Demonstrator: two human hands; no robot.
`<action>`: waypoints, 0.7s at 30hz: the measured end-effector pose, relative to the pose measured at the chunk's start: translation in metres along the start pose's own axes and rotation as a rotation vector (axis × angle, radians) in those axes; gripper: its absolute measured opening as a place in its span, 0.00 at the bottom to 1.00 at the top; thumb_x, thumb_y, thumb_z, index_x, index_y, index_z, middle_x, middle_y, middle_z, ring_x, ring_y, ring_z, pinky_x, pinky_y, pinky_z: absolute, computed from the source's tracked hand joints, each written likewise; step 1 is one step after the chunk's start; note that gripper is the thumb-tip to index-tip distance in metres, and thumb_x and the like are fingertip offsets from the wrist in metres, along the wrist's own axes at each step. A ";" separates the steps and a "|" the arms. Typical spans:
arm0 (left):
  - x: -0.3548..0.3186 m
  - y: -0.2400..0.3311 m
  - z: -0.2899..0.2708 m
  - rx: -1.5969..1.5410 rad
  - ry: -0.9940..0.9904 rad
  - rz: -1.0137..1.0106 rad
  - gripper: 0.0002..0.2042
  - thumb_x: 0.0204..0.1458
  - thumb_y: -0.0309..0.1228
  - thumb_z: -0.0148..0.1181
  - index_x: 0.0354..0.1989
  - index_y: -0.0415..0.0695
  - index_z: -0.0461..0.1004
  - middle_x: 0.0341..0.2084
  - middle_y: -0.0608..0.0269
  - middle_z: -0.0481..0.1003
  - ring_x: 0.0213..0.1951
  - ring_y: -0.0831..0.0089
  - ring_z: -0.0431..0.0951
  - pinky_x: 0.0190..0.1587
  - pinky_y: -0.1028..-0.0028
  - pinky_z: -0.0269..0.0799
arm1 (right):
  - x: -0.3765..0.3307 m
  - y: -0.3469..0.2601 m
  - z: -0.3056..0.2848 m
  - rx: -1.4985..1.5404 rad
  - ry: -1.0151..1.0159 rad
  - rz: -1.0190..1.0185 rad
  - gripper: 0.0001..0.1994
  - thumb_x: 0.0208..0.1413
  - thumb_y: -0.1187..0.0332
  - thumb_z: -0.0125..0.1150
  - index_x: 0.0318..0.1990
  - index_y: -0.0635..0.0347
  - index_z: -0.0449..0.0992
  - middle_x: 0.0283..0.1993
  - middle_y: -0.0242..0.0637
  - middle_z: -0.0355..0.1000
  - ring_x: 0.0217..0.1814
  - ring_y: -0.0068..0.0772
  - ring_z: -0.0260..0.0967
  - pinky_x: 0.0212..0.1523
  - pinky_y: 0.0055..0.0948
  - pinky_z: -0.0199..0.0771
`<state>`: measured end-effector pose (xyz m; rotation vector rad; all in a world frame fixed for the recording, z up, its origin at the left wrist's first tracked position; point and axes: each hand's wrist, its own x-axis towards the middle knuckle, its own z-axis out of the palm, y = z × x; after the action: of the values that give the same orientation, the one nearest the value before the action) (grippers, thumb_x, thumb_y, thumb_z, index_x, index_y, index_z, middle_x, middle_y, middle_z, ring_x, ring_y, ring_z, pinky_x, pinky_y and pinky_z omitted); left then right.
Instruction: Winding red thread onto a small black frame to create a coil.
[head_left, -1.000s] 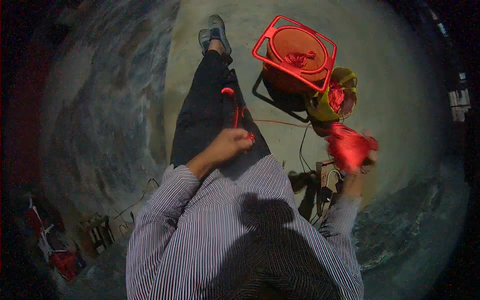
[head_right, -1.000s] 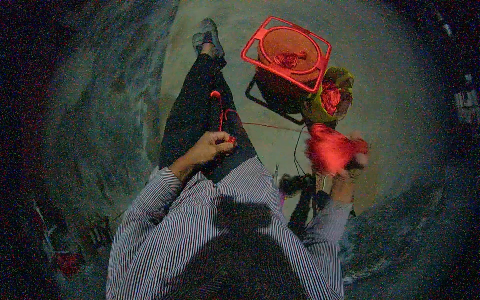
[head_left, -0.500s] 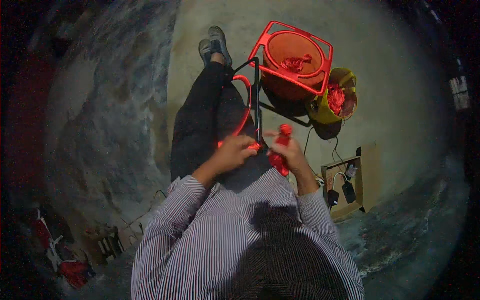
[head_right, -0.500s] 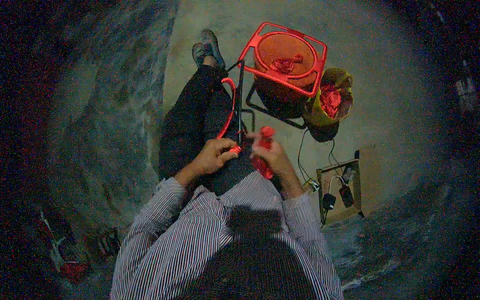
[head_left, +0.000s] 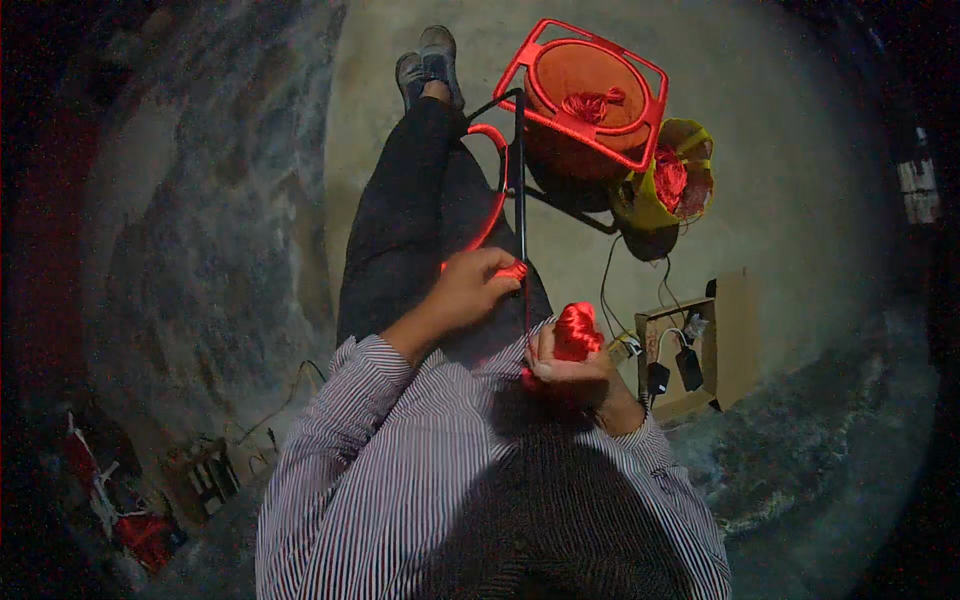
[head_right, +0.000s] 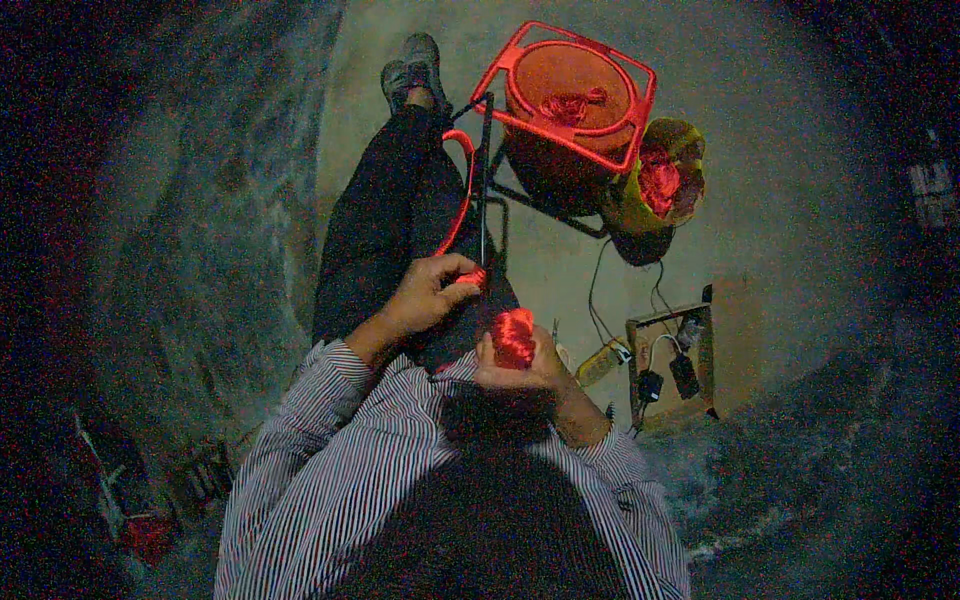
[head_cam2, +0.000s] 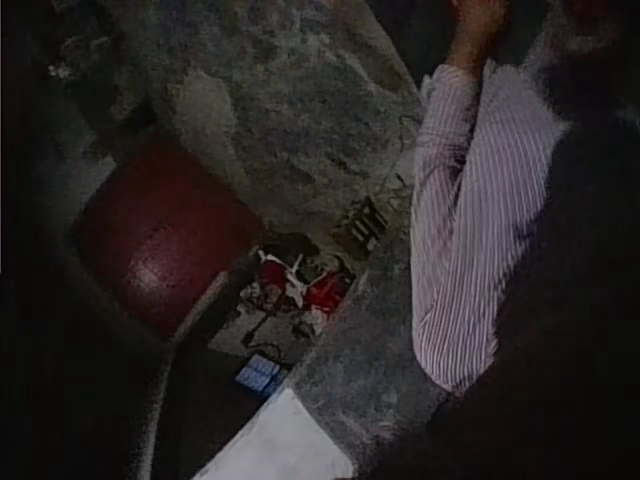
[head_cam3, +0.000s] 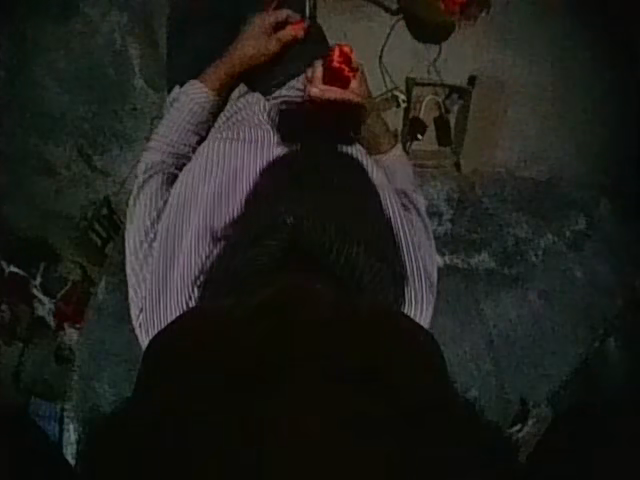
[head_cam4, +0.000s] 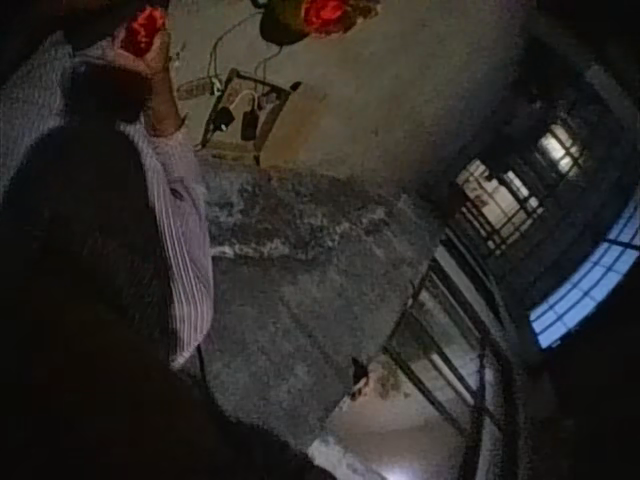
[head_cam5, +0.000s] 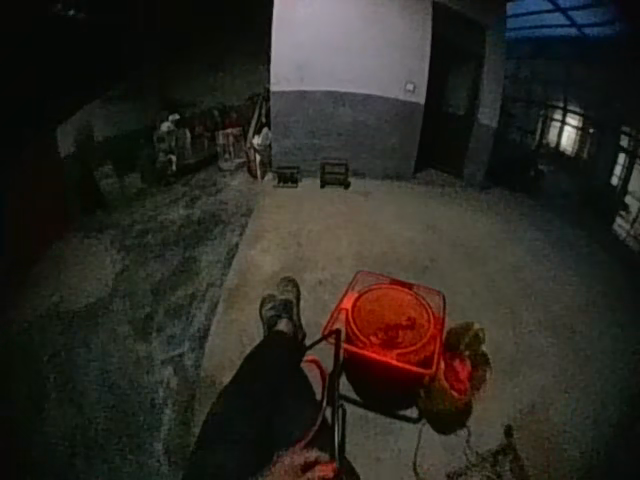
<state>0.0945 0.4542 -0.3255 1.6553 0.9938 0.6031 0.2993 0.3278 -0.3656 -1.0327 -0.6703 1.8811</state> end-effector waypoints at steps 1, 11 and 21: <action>0.000 0.000 0.000 0.016 0.018 0.007 0.13 0.45 0.29 0.63 0.39 0.38 0.74 0.33 0.57 0.77 0.36 0.70 0.76 0.41 0.72 0.70 | -0.002 -0.024 0.019 0.424 -0.119 0.090 0.08 0.55 0.65 0.52 0.31 0.60 0.68 0.32 0.36 0.68 0.36 0.31 0.67 0.41 0.30 0.69; 0.014 0.073 -0.015 -0.060 0.340 -0.021 0.10 0.57 0.33 0.51 0.41 0.41 0.73 0.31 0.63 0.74 0.34 0.77 0.72 0.38 0.77 0.68 | -0.017 -0.160 0.065 0.005 -0.286 -0.244 0.17 0.34 0.61 0.64 0.28 0.62 0.68 0.28 0.37 0.65 0.30 0.33 0.62 0.37 0.31 0.65; 0.025 0.010 -0.010 0.402 0.319 0.053 0.08 0.55 0.30 0.51 0.38 0.40 0.72 0.32 0.47 0.73 0.33 0.51 0.75 0.36 0.62 0.71 | 0.112 -0.076 0.028 -1.386 0.039 -0.414 0.16 0.40 0.70 0.62 0.40 0.60 0.74 0.36 0.46 0.70 0.40 0.50 0.68 0.40 0.39 0.69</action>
<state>0.1028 0.4792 -0.3156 1.9804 1.3748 0.7548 0.2757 0.4616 -0.3369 -1.5222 -2.0889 0.8507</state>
